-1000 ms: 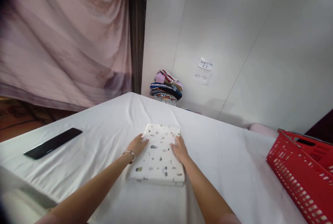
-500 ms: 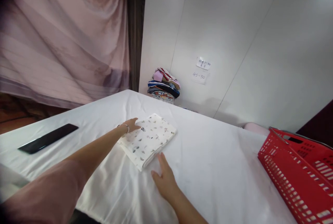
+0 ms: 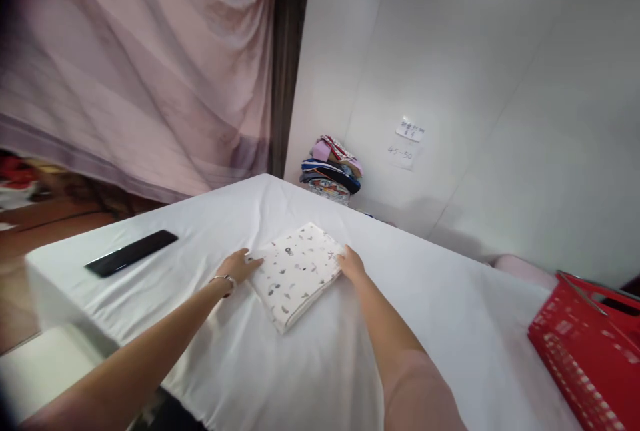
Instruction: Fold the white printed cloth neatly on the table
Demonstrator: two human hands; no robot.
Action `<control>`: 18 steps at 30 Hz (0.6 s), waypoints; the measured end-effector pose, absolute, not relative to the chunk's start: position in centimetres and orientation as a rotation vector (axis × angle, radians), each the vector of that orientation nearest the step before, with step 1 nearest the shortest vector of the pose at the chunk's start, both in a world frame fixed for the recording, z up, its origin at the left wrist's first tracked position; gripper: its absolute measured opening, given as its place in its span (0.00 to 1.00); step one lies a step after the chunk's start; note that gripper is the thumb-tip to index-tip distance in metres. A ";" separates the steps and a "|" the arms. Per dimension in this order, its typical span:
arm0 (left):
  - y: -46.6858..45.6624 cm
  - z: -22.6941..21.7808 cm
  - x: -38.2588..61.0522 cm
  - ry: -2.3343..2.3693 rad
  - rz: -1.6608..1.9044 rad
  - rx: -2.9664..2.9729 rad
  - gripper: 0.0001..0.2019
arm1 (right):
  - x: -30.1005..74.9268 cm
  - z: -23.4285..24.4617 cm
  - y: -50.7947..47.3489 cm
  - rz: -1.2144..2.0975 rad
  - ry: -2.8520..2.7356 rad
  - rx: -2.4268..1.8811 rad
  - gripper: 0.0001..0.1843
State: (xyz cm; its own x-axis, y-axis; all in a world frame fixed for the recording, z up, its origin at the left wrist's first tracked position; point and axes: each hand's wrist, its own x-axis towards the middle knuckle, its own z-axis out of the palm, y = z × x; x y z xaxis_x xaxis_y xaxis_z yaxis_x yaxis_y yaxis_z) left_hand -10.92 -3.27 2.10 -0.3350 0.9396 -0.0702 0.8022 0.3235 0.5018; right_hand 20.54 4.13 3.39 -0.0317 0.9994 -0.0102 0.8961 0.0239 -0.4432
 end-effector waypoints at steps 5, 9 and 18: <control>-1.7 3.4 -11.0 2.184 0.596 1.426 0.22 | 21.1 3.1 5.7 0.533 -2.077 -1.990 0.29; 1.4 4.3 -11.1 2.137 0.724 1.466 0.21 | 22.7 2.5 3.2 0.550 -2.082 -2.021 0.36; 2.9 2.5 -11.5 2.015 0.781 1.332 0.25 | 25.6 -0.3 -8.9 0.911 -1.794 -1.902 0.43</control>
